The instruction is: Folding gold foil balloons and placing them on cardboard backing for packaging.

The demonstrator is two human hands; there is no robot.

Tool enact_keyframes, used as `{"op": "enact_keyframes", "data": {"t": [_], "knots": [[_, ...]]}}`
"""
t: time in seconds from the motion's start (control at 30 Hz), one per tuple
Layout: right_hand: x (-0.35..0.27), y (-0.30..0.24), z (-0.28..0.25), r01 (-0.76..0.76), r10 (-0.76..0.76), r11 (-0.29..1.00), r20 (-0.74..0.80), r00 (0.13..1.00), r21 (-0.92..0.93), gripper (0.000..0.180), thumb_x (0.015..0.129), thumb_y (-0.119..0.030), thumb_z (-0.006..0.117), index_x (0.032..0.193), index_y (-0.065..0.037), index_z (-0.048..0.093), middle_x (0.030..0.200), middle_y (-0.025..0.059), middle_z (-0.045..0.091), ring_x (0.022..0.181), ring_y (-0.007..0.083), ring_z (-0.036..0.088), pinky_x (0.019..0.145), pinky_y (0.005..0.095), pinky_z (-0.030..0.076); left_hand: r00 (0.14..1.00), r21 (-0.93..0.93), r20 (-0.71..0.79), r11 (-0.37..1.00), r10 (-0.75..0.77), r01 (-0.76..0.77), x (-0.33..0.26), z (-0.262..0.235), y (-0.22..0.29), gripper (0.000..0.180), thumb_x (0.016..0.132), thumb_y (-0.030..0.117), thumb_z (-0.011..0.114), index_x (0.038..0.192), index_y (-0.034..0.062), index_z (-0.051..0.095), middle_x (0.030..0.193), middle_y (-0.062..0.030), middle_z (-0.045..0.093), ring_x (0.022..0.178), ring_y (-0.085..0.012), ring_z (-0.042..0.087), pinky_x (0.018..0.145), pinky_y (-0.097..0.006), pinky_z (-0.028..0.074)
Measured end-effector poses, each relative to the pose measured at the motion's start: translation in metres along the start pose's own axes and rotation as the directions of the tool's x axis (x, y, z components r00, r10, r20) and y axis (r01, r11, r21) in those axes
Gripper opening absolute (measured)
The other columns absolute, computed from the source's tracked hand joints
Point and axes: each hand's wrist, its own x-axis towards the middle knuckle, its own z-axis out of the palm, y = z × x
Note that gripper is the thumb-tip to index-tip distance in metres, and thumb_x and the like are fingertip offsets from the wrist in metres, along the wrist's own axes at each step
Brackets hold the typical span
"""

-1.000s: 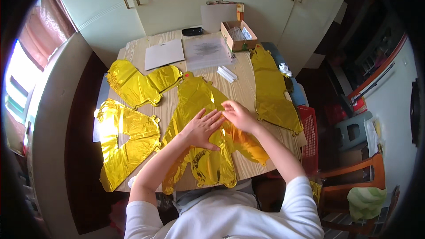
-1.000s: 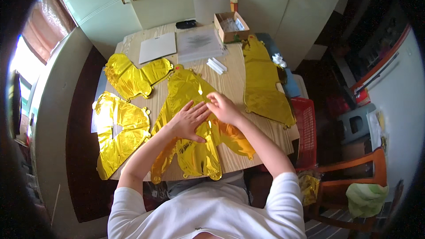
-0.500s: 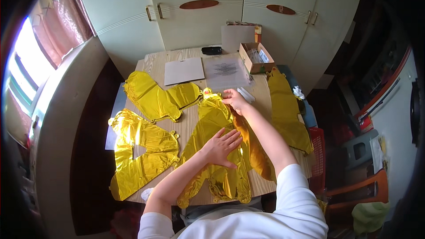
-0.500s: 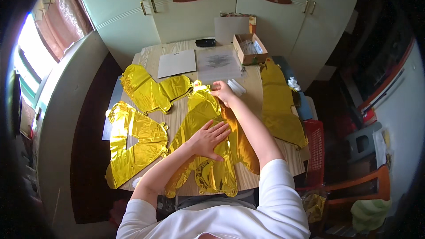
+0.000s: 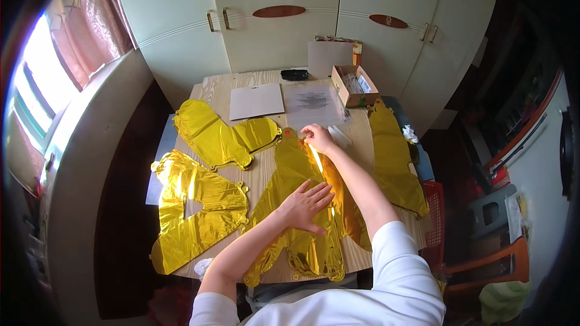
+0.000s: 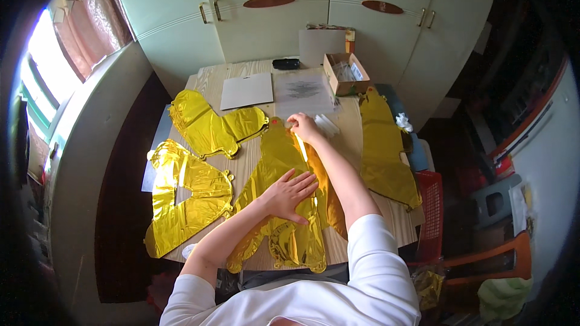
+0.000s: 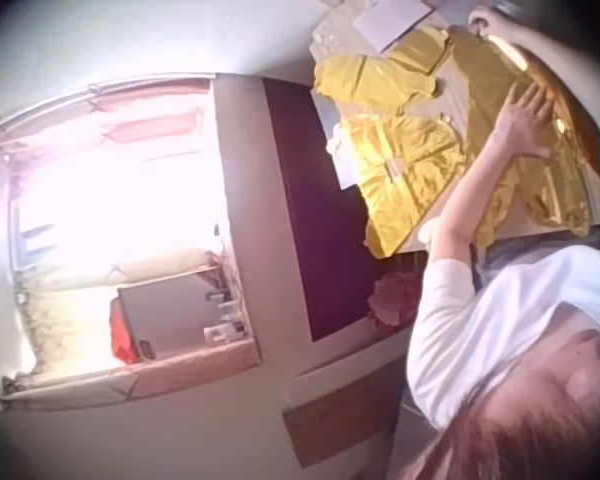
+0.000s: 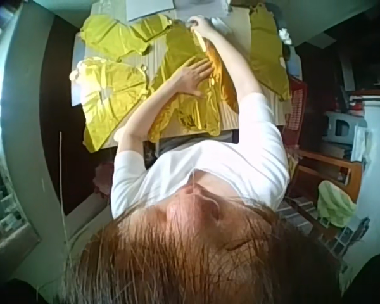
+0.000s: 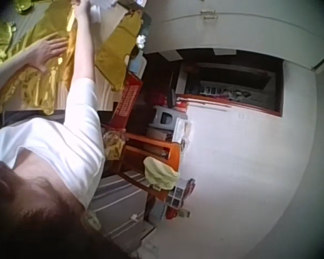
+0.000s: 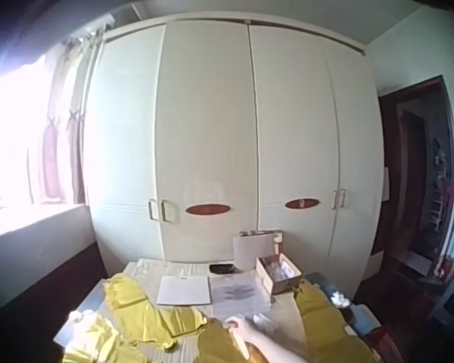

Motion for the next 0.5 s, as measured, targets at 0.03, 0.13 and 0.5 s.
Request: {"op": "enact_keyframes", "data": {"t": [0.03,0.13,0.5], "knots": [[0.000,0.002,0.000,0.003,-0.003,1.000,0.014,1.000,-0.004,0.030,0.074,0.000,0.069,0.104,-0.005,0.068,0.094,0.0081,0.066,0.083,0.0196,0.066,0.079,0.0311,0.054,1.000,0.000,0.003,1.000,-0.001,0.001,0.000,0.000,0.000,0.112,0.075,0.083,0.046,0.152,0.0053,0.025,0.157,-0.0162,0.027,0.147,-0.0290,0.023,0.119,-0.051,0.014],[-0.003,0.001,0.001,-0.028,0.026,0.995,0.019,0.999,0.091,0.031,0.075,-0.002,0.070,0.106,-0.006,0.068,0.096,0.0085,0.067,0.086,0.0194,0.066,0.080,0.0313,0.054,1.000,0.005,-0.007,1.000,0.004,-0.004,0.002,-0.001,0.001,0.111,0.075,0.083,0.045,0.152,0.0052,0.025,0.157,-0.0163,0.027,0.147,-0.0297,0.023,0.119,-0.051,0.014],[0.001,-0.021,-0.006,-0.004,0.022,0.996,0.217,0.976,-0.084,0.034,0.078,-0.008,0.073,0.111,-0.008,0.067,0.100,0.0084,0.070,0.091,0.0213,0.066,0.083,0.0326,0.053,1.000,-0.007,0.005,1.000,-0.015,0.015,0.000,-0.001,0.002,0.111,0.076,0.083,0.045,0.152,0.0058,0.025,0.157,-0.0161,0.027,0.147,-0.0303,0.021,0.119,-0.052,0.012]]}}
